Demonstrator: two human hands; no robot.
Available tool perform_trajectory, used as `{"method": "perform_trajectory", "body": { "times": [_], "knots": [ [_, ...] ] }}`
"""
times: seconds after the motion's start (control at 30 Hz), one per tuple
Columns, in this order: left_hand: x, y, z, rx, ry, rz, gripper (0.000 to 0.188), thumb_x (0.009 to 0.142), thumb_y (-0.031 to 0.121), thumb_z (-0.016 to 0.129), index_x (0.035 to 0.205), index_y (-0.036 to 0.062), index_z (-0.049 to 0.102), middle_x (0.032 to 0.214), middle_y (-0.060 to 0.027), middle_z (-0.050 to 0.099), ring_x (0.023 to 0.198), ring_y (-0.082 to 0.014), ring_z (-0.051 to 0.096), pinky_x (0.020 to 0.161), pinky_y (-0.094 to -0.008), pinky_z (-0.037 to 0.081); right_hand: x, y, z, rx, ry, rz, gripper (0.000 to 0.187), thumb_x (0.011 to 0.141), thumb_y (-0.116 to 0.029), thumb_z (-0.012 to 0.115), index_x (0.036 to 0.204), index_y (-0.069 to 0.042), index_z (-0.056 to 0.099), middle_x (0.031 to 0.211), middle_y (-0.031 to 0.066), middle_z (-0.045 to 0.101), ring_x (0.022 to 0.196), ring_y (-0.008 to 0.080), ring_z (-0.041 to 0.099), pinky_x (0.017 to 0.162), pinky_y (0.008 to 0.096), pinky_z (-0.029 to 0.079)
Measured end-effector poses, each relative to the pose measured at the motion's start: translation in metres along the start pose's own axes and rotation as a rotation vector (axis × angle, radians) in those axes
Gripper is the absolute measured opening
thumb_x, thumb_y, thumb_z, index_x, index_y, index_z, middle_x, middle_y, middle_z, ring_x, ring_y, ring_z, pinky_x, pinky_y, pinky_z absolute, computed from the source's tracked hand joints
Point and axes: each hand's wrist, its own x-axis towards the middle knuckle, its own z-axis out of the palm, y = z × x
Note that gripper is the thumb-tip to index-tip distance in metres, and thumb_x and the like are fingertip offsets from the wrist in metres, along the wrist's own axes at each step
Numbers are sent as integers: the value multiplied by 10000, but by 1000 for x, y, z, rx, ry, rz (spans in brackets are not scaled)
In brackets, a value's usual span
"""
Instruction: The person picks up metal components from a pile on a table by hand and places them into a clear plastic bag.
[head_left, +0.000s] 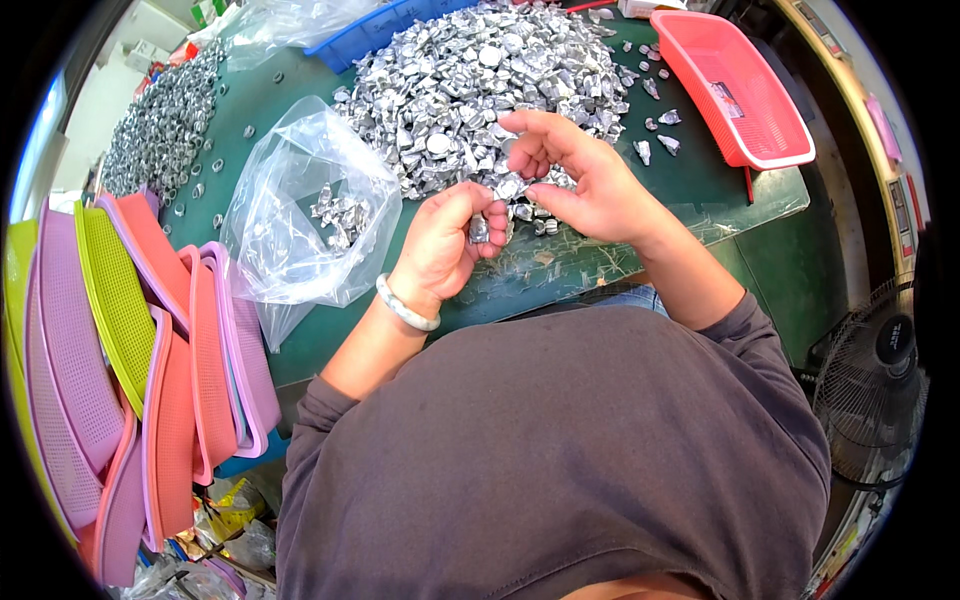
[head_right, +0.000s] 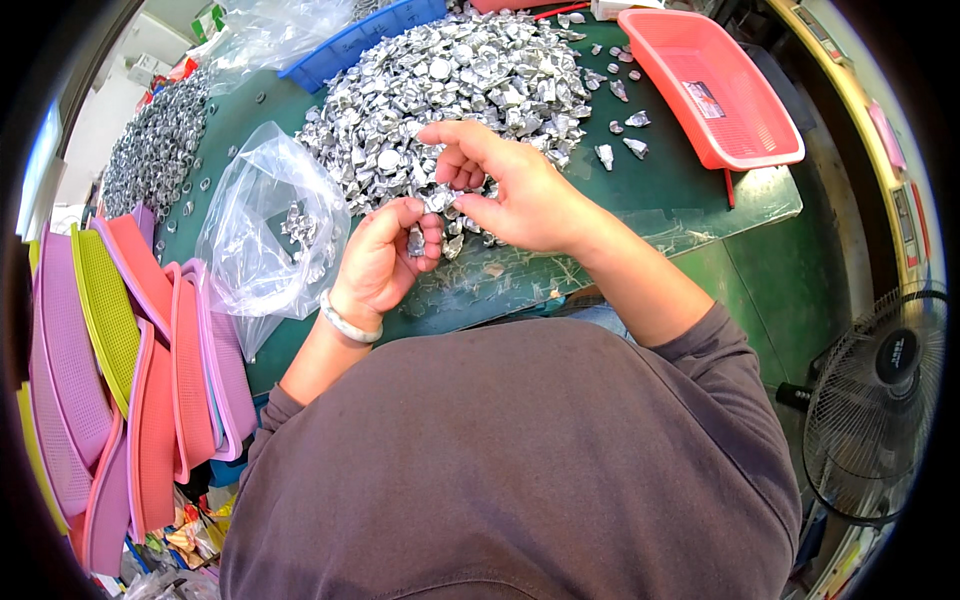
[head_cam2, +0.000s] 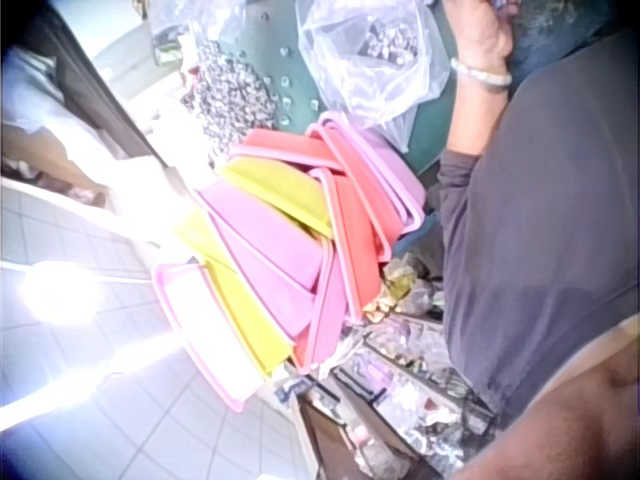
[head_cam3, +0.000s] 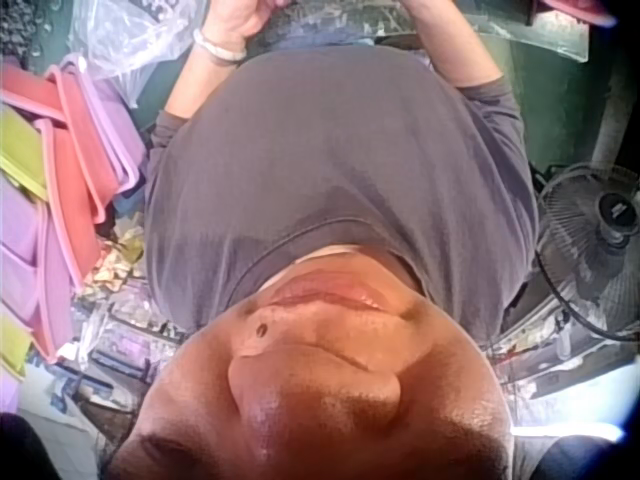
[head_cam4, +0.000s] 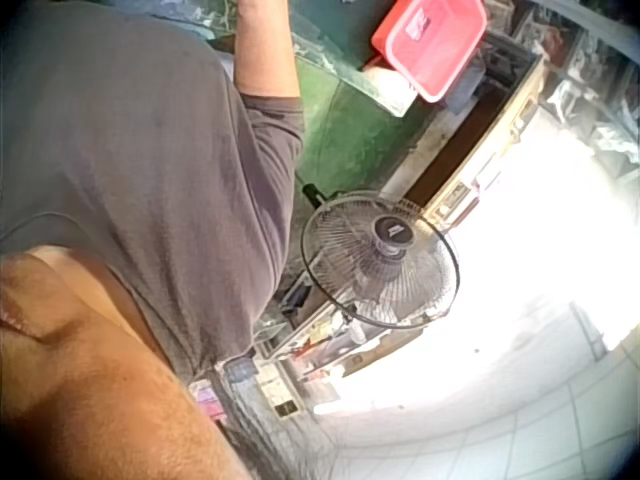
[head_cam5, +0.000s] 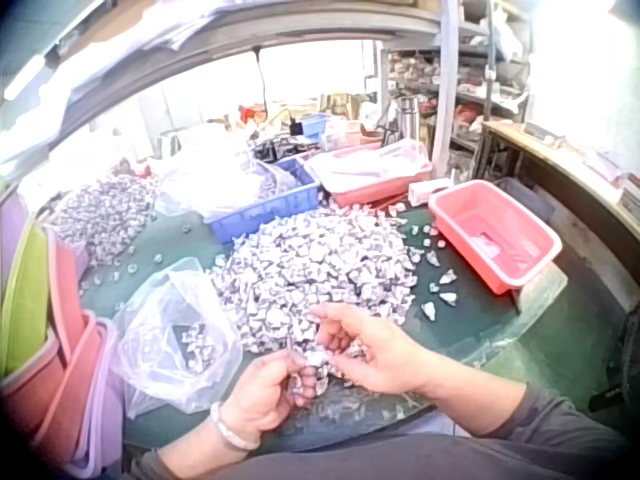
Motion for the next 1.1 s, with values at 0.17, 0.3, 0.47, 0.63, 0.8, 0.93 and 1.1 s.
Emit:
{"method": "perform_trajectory", "body": {
  "times": [0.17, 0.3, 0.47, 0.63, 0.8, 0.93, 1.1],
  "knots": [
    [0, -2, -4, 18, -33, -11, 141, 857, 176, 520, 823, 42, 552, 714, -50, 564, 599, -124, 513, 498, -244, 396, -1, -4, -4, 2, -99, 15, 584, 706, 112, 522, 1254, -45, 393, 932, 33, 517, 849, 109, 496, 815, 268, 410],
    [0, -4, -4, -4, -39, -1, 130, 852, 169, 551, 817, 44, 560, 713, -34, 565, 600, -112, 511, 504, -233, 394, -2, 0, 1, -3, 15, 19, 569, 701, 72, 579, 1229, -79, 427, 878, 49, 539, 766, 120, 527, 705, 252, 443],
    [0, -6, -5, -12, -51, 49, 101, 836, 149, 583, 837, 50, 561, 725, -24, 563, 610, -103, 507, 521, -223, 389, -5, -1, -1, 122, -17, 224, 576, 729, 99, 560, 1258, -38, 376, 930, 43, 497, 858, 92, 491, 794, 234, 419],
    [1, -9, -6, -10, -74, 70, 87, 818, 125, 608, 842, 57, 558, 733, -22, 561, 614, -103, 506, 528, -223, 390, -7, 7, 3, 184, 27, 105, 596, 700, 85, 593, 1243, -63, 397, 897, 69, 533, 786, 116, 550, 699, 248, 457],
    [0, -9, -4, -21, -68, 96, 72, 821, 108, 597, 851, 66, 547, 728, -21, 559, 618, -104, 512, 528, -221, 392, -8, 7, 3, 195, 37, 74, 597, 701, 87, 588, 1246, -57, 392, 903, 71, 534, 803, 122, 553, 705, 251, 458],
    [-9, -3, 0, 8, -42, 146, 50, 826, 83, 574, 854, 68, 536, 720, -25, 557, 625, -108, 520, 525, -220, 395, -8, 6, 0, 91, 9, 57, 521, 715, 55, 589, 1203, -49, 439, 884, 66, 544, 783, 124, 551, 690, 257, 464],
    [-37, 30, -7, 278, 112, 543, 20, 814, 51, 551, 830, 53, 540, 709, -37, 566, 584, -98, 513, 516, -206, 394, 0, 17, -17, -333, 112, 53, 355, 733, -19, 596, 1079, -42, 518, 814, 68, 564, 742, 172, 561, 636, 288, 468]
  ]
}}
